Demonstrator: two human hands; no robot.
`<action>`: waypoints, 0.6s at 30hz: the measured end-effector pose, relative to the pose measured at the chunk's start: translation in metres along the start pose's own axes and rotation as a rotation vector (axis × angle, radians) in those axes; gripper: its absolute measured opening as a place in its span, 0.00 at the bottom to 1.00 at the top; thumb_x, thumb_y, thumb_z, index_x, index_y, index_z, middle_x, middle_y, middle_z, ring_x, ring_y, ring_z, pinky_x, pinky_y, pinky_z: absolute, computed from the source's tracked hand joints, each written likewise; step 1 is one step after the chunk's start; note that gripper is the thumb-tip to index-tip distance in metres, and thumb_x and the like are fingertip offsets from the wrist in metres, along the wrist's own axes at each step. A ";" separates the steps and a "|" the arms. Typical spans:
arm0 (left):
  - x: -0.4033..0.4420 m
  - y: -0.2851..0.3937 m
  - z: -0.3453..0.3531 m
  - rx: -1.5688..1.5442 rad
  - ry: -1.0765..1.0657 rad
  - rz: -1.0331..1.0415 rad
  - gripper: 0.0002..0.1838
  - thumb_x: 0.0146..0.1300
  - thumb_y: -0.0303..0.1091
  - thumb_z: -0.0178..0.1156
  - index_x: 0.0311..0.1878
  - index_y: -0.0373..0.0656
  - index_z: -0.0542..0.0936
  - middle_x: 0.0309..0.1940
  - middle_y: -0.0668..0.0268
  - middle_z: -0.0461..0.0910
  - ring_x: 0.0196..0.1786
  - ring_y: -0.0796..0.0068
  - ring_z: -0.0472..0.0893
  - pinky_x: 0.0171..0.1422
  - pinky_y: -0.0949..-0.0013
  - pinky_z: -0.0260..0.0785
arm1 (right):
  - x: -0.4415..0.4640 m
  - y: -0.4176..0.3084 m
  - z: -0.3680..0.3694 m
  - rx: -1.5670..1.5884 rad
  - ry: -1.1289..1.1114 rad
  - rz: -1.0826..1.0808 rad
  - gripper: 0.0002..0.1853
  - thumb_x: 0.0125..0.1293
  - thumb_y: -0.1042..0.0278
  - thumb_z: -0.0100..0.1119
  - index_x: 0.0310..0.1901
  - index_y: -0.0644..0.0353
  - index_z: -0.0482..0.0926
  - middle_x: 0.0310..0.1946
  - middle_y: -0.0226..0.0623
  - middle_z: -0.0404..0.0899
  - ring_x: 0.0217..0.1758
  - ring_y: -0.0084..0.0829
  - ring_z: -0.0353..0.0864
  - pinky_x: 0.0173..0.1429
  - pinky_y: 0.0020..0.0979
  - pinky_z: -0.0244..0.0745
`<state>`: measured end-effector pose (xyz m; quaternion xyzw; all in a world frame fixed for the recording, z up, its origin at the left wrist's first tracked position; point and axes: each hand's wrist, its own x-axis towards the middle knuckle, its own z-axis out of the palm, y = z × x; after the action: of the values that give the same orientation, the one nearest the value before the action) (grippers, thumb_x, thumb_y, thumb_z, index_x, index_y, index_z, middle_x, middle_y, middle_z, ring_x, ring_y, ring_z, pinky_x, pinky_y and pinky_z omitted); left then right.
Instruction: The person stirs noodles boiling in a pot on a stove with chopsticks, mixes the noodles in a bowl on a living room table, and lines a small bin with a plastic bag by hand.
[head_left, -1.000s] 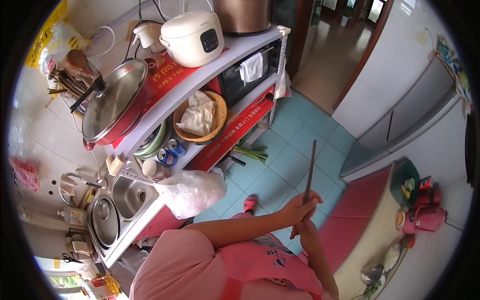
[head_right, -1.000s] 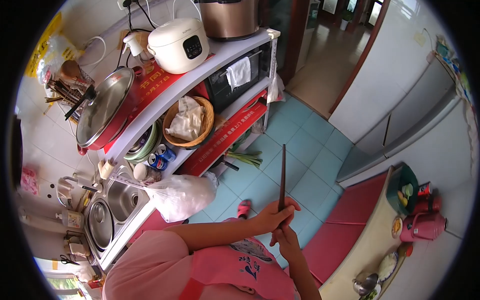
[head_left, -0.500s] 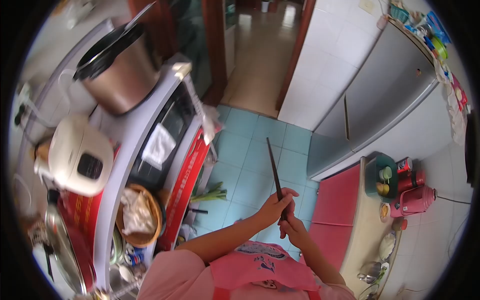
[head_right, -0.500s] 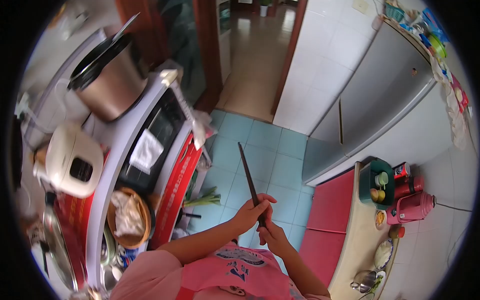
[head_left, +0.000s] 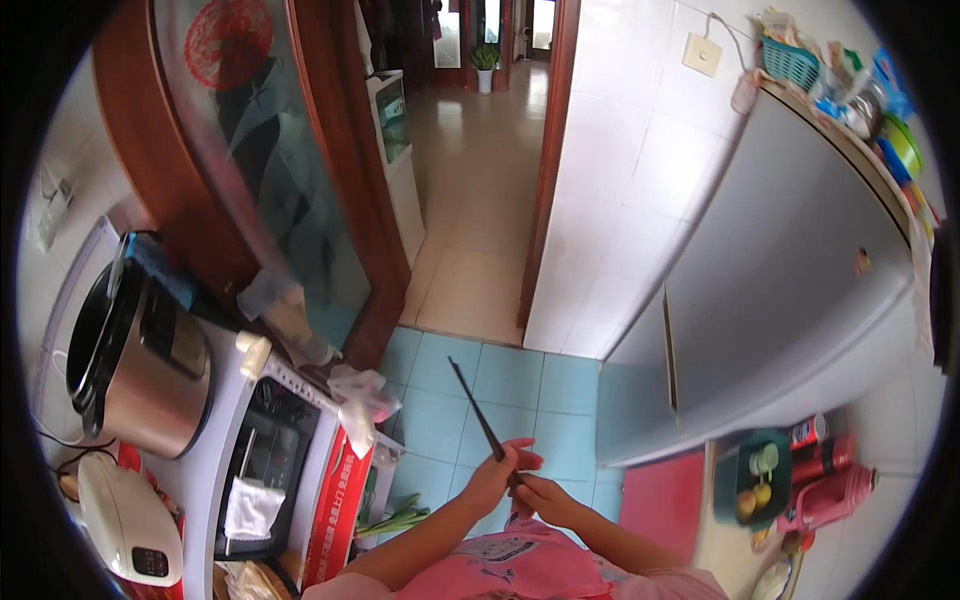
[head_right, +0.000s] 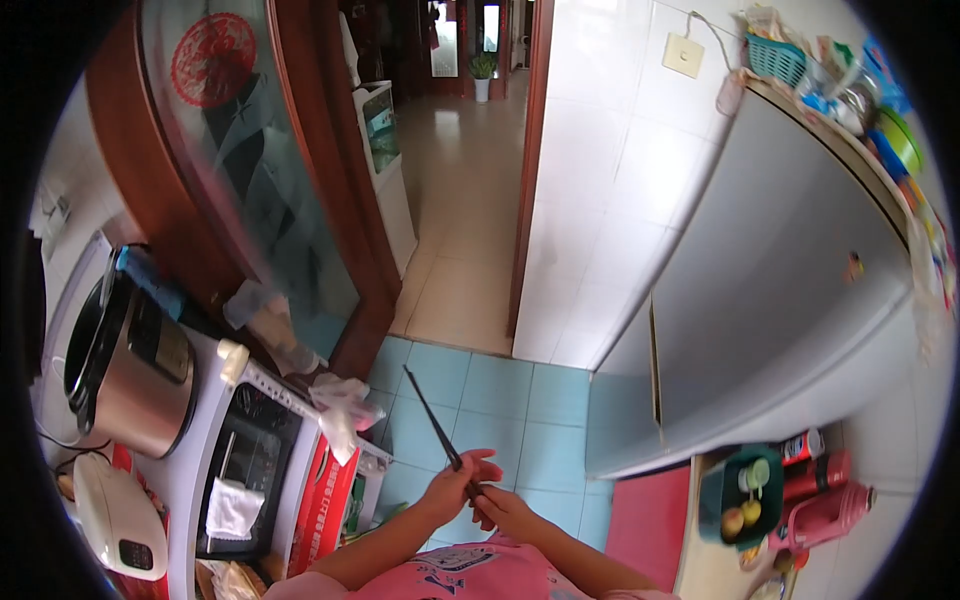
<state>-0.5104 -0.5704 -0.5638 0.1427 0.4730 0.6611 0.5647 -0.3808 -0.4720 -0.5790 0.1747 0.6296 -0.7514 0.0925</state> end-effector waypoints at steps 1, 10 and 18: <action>0.020 0.017 0.000 -0.025 0.029 0.027 0.27 0.74 0.54 0.34 0.64 0.44 0.66 0.48 0.62 0.76 0.48 0.71 0.77 0.42 0.71 0.70 | 0.021 -0.010 -0.021 0.011 -0.048 -0.031 0.14 0.75 0.60 0.40 0.46 0.62 0.71 0.30 0.32 0.75 0.28 0.22 0.73 0.34 0.25 0.73; 0.173 0.137 -0.064 -0.155 0.190 0.162 0.25 0.72 0.51 0.43 0.61 0.43 0.69 0.44 0.63 0.79 0.47 0.70 0.78 0.53 0.66 0.70 | 0.201 -0.096 -0.123 0.050 -0.314 -0.029 0.16 0.75 0.55 0.39 0.41 0.59 0.70 0.26 0.30 0.72 0.26 0.22 0.73 0.32 0.24 0.71; 0.331 0.252 -0.192 0.026 0.187 0.139 0.22 0.73 0.46 0.45 0.59 0.41 0.74 0.41 0.66 0.80 0.44 0.76 0.77 0.52 0.71 0.69 | 0.418 -0.176 -0.179 -0.109 -0.322 -0.046 0.17 0.75 0.54 0.39 0.40 0.61 0.67 0.28 0.30 0.72 0.27 0.23 0.74 0.34 0.25 0.73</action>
<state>-0.9098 -0.3461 -0.5785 0.1203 0.5213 0.7029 0.4688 -0.8034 -0.2299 -0.6027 0.0324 0.6503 -0.7363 0.1845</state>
